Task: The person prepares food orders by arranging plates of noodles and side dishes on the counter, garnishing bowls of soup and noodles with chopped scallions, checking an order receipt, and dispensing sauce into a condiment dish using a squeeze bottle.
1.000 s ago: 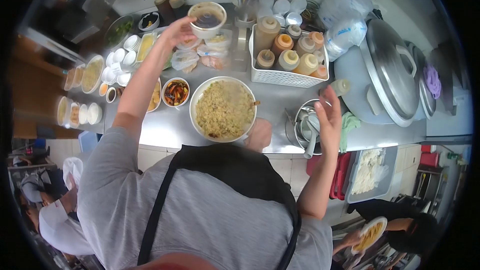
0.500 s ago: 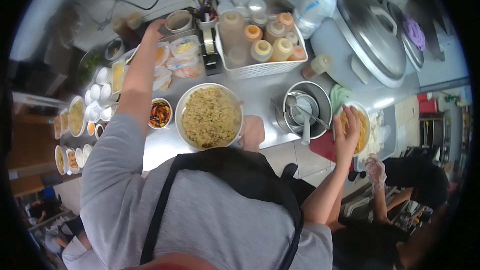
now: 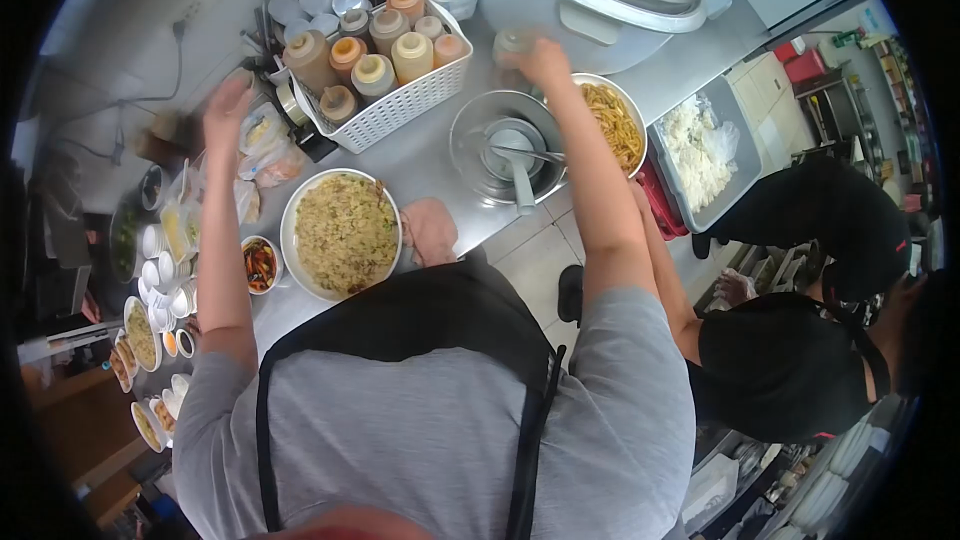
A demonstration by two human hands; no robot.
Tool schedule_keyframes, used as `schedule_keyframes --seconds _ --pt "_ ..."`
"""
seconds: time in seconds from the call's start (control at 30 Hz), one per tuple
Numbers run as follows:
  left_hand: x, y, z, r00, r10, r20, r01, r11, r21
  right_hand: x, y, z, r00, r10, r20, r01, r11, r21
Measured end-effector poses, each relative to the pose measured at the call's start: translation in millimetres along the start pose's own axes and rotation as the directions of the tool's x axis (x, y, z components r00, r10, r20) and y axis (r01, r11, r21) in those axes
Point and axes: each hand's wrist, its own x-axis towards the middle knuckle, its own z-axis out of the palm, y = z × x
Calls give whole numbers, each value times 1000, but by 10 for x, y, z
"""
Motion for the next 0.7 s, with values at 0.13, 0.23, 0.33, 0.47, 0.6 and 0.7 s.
schedule_keyframes --seconds 0.13,0.23,0.33,0.47,0.6,0.7 --pt "-333 411 465 979 130 155 -149 982 116 141 117 441 986 -61 -152 75 993 90" --pt "-549 607 786 941 181 287 -195 981 19 -25 -182 151 963 -211 -171 203 977 -60" --pt "-640 815 1057 864 244 440 -230 969 -85 -350 -700 -363 878 -407 -252 409 911 -47" --pt "-812 1226 1341 810 520 271 -458 850 -260 -719 -1375 -842 881 -431 -194 472 798 375" --pt "-801 1425 1016 781 312 541 -113 922 -370 -940 -1667 -846 938 -347 -5 235 624 745" --pt "-665 1194 597 850 -4 527 155 958 -243 -950 -1511 -925 927 -338 -164 370 751 547"
